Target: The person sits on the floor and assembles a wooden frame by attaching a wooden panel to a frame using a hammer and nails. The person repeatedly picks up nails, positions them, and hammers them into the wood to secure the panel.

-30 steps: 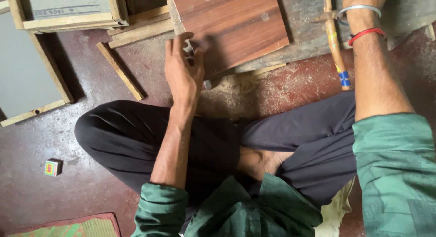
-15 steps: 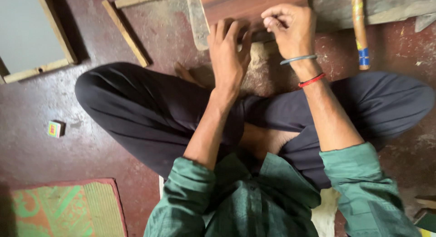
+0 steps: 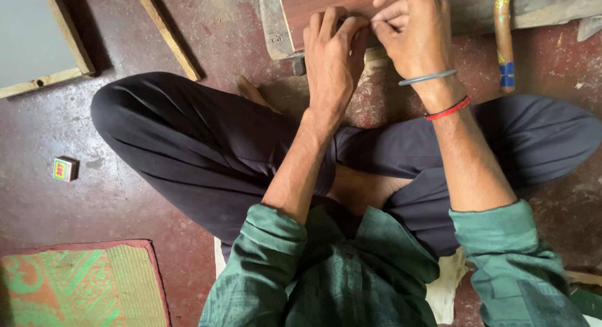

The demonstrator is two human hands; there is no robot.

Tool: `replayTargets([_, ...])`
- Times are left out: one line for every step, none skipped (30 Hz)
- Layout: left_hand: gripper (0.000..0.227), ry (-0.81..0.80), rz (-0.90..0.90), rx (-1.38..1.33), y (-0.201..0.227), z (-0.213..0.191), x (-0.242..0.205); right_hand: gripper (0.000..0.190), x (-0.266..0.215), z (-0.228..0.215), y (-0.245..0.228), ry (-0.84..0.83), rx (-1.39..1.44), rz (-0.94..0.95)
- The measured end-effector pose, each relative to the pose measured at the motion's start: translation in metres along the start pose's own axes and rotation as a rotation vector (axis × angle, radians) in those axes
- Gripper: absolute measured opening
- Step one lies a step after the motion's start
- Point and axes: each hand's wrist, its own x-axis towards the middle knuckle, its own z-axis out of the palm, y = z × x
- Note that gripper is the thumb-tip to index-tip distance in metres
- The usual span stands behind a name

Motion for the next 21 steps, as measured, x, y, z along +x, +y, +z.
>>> replayTargets([0.013,-0.003,-0.003,0.008,0.000,0.001,0.001,0.030,0.000,-0.001,0.001,0.002,0.023,0.006])
replayTargets([0.013,-0.007,-0.007,0.016,-0.001,0.002,0.002,0.030,-0.001,-0.001,0.002,0.004,0.045,0.013])
replayTargets([0.013,0.012,-0.003,0.013,-0.001,0.002,0.002,0.031,-0.002,0.000,0.004,0.007,0.090,0.028])
replayTargets([0.014,0.029,0.002,0.009,-0.002,0.004,0.002,0.032,-0.003,0.000,0.007,0.012,0.134,0.046])
replayTargets([0.014,0.046,0.007,0.004,-0.002,0.005,0.002,0.032,-0.003,0.000,0.011,0.017,0.177,0.064])
replayTargets([0.014,0.034,-0.006,0.003,-0.002,0.006,0.001,0.033,-0.004,0.001,0.016,0.018,0.184,0.094])
replayTargets([0.014,0.023,-0.019,0.003,-0.002,0.007,-0.001,0.033,-0.004,0.002,0.020,0.020,0.190,0.123])
replayTargets([0.014,0.012,-0.029,0.001,-0.001,0.008,-0.001,0.034,-0.004,0.003,0.025,0.025,0.196,0.151])
replayTargets([0.015,0.018,-0.033,-0.005,-0.001,0.009,-0.002,0.035,-0.003,0.003,0.029,0.031,0.186,0.166])
replayTargets([0.017,0.027,-0.039,-0.007,-0.001,0.009,-0.003,0.036,-0.001,0.005,0.033,0.034,0.179,0.179])
replayTargets([0.018,0.035,-0.044,-0.010,-0.001,0.010,-0.003,0.037,0.001,0.007,0.036,0.036,0.172,0.191])
replayTargets([0.018,0.049,-0.057,-0.009,-0.001,0.011,-0.005,0.039,0.001,0.009,0.039,0.039,0.212,0.207])
replayTargets([0.017,0.062,-0.070,-0.007,0.000,0.013,-0.006,0.040,0.002,0.010,0.041,0.041,0.251,0.222])
replayTargets([0.017,0.074,-0.084,-0.008,0.000,0.016,-0.008,0.042,0.002,0.011,0.043,0.045,0.289,0.240])
replayTargets([0.017,0.086,-0.087,-0.009,-0.001,0.018,-0.009,0.037,0.002,0.012,0.044,0.051,0.290,0.229])
replayTargets([0.018,0.097,-0.092,-0.010,-0.001,0.020,-0.011,0.032,0.001,0.012,0.045,0.056,0.290,0.220])
replayTargets([0.019,0.108,-0.097,-0.011,-0.001,0.022,-0.012,0.027,0.000,0.011,0.046,0.060,0.290,0.211])
replayTargets([0.019,0.106,-0.091,-0.008,-0.003,0.022,-0.012,0.033,0.002,0.012,0.047,0.053,0.316,0.249])
replayTargets([0.019,0.104,-0.085,-0.005,-0.003,0.023,-0.011,0.040,0.004,0.012,0.047,0.045,0.341,0.286])
replayTargets([0.019,0.100,-0.079,-0.001,-0.004,0.023,-0.010,0.047,0.005,0.012,0.047,0.037,0.367,0.324])
replayTargets([0.020,0.100,-0.079,0.009,-0.004,0.022,-0.010,0.048,0.006,0.012,0.047,0.030,0.375,0.316])
